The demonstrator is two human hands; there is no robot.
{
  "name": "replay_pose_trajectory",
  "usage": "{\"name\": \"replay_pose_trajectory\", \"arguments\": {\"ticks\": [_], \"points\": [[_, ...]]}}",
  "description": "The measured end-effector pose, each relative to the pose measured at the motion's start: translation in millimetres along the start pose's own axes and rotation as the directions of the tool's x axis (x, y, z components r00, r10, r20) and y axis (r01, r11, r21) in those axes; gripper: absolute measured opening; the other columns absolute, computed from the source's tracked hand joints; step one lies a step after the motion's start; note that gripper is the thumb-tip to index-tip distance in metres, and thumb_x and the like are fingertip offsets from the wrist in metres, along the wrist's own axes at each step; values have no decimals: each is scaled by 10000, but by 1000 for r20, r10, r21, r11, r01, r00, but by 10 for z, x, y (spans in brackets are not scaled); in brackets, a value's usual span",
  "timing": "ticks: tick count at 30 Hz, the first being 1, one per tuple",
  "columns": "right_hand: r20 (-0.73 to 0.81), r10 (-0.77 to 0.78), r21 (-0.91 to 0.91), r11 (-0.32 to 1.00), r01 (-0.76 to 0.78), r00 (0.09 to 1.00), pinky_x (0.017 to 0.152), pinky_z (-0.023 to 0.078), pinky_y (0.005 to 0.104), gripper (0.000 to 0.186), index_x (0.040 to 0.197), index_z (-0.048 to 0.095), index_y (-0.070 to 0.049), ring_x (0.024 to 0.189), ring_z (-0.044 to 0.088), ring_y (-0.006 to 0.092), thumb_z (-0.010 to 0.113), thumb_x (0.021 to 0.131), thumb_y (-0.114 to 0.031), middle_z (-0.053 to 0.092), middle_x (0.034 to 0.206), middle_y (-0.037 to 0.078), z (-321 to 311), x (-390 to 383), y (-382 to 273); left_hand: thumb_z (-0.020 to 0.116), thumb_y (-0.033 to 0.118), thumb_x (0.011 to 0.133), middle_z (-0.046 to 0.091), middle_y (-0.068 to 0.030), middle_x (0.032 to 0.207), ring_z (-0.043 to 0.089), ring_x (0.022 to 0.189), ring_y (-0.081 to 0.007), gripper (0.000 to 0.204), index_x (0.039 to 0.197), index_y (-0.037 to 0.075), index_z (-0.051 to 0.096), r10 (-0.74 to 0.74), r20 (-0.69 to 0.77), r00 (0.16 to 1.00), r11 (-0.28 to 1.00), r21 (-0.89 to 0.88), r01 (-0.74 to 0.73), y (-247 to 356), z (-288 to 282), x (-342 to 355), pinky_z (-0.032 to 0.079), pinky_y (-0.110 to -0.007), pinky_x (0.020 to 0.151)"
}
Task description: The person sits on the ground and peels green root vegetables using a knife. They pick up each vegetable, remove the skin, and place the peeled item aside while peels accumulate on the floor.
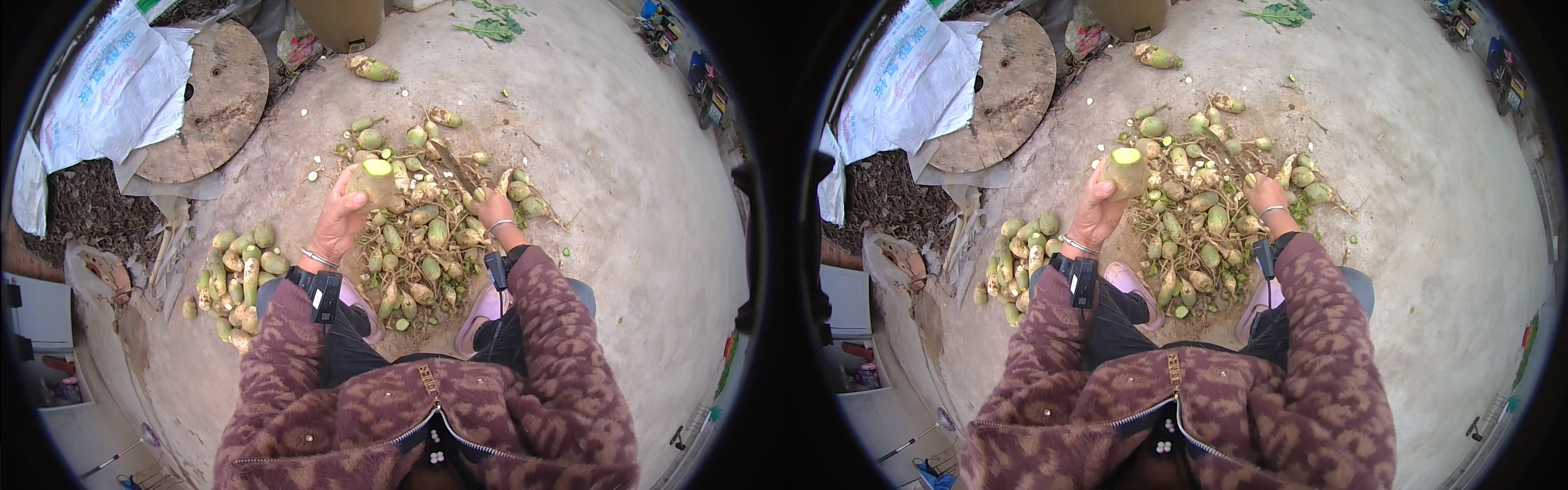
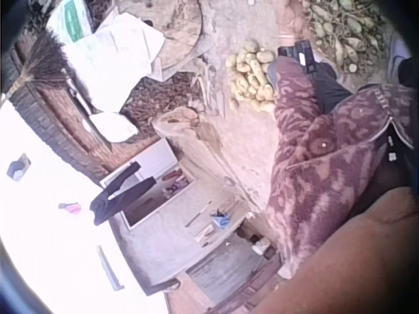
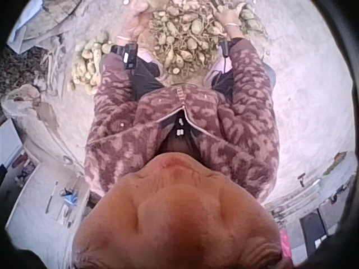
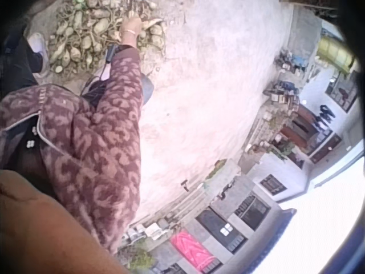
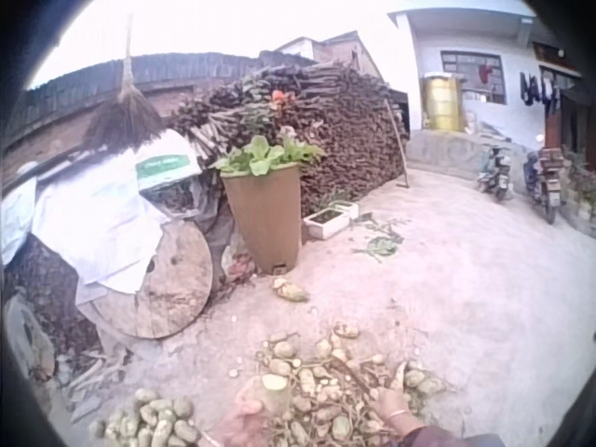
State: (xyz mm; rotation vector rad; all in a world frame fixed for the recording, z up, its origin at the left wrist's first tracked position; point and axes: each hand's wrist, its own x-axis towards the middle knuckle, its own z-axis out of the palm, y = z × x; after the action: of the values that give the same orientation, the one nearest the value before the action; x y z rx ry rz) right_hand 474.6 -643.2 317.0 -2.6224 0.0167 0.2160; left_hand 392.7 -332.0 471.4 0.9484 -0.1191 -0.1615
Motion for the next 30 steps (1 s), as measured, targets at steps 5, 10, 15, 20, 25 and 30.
{"name": "replay_pose_trajectory", "arguments": {"ticks": [5, 10, 15, 20, 25, 30], "points": [[-75, 97, 520, 853, -44, 992, 614, 496, 351, 198, 853, 683, -43, 617, 632, 220, 698, 758, -217, 665, 694, 99, -23, 8, -243, 695, 346, 823, 490, -191, 1335, 520, 1176, -303, 695, 1361, 11, 411, 92, -116, 989, 976, -187, -112, 195, -225, -60, 446, -422, 957], [133, 91, 850, 503, -161, 987, 409, 371, 269, 95, 853, 594, -56, 440, 470, 113, 655, 847, -128, 522, 612, 1, -118, -58, -516, 641, 403, 870, 507, -217, 1309, 531, 1146, -365, 629, 1359, 63, 438, 324, -167, 931, 870, -334, -363, 769, -809, -859, 487, -449, 865], [217, 33, 889, 406, -211, 976, 441, 420, 288, 112, 866, 572, -54, 484, 507, 129, 633, 857, -148, 533, 617, 15, -93, -151, -619, 573, 423, 916, 537, -142, 1293, 542, 1131, -330, 535, 1334, 104, 472, 158, -650, 743, 864, -274, -423, 605, -1702, -2243, 481, -467, 878], [417, -43, 841, 397, -367, 908, 465, 418, 261, 128, 825, 530, -82, 520, 496, 117, 597, 894, -166, 532, 665, 4, -92, -309, -600, 600, 380, 903, 597, -52, 1208, 563, 1098, -246, 443, 1263, 138, 508, -80, -948, 307, 882, -211, -422, -507, -2415, -3834, 466, -476, 896], [461, 39, 766, 486, -420, 887, 492, 381, 235, 108, 857, 516, -98, 564, 446, 93, 579, 904, -171, 473, 694, -18, -100, -490, -705, 590, 434, 880, 587, -26, 1201, 548, 1083, -248, 445, 1255, 208, 510, -285, -952, 107, 802, -299, -517, -1252, -2823, -4794, 448, -478, 868], [471, 9, 736, 547, -399, 882, 490, 385, 225, 113, 891, 552, -85, 558, 460, 74, 585, 908, -192, 502, 702, -25, -59, -626, -881, 563, 459, 882, 562, -50, 1259, 524, 1138, -267, 506, 1294, 174, 498, -369, -929, -18, 836, -323, -443, -1505, -3087, -5021, 408, -488, 965]]}}
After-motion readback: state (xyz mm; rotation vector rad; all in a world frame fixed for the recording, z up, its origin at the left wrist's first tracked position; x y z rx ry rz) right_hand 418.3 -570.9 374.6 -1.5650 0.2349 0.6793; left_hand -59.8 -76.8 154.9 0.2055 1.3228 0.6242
